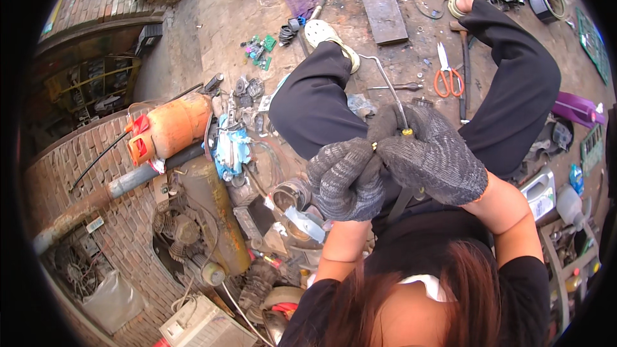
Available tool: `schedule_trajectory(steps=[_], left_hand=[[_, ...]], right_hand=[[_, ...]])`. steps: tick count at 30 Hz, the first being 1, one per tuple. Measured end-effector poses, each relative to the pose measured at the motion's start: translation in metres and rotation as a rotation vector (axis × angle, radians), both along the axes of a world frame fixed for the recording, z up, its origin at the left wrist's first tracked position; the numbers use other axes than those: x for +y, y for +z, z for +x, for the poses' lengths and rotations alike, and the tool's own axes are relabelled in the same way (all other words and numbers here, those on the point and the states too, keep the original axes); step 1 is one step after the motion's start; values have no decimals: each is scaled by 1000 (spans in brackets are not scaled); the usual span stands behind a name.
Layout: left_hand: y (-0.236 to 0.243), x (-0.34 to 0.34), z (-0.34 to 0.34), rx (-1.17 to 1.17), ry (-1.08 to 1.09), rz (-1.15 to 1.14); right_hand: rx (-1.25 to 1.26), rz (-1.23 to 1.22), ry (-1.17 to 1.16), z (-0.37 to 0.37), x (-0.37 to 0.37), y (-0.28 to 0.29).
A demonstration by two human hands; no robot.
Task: The person sits on the floor and uses a screwdriver to manipulate a small electronic component. They then use scissors to cut a wire and continue adjusting the component with the screwdriver.
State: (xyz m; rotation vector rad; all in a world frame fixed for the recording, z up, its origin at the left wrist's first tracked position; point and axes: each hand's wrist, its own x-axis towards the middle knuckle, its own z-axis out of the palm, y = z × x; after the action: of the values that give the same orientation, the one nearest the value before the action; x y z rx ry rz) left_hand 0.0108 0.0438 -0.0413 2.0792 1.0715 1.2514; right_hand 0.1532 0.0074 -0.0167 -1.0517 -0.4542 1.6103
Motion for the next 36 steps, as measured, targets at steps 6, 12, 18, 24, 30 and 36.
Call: schedule_trajectory(steps=[6, 12, 18, 24, 30, 36], left_hand=[[-14, 2, 10, -57, -9, -29], [-19, -2, 21, -295, 16, -394], [-12, 6, 28, -395, 139, -655], [-19, 15, 38, -695, 43, -1011], [-71, 39, 63, -288, 103, -782], [-196, 104, 96, -102, 262, -1000]], right_hand=[[-49, 28, -128, -9, -1, -23], [-603, 288, -192, -4, 4, -27], [-534, 241, -47, 3, 10, -37], [-287, 91, -88, 13, 11, -64], [37, 5, -275, 22, 15, -93], [-620, -486, -387, 13, 42, -244]])
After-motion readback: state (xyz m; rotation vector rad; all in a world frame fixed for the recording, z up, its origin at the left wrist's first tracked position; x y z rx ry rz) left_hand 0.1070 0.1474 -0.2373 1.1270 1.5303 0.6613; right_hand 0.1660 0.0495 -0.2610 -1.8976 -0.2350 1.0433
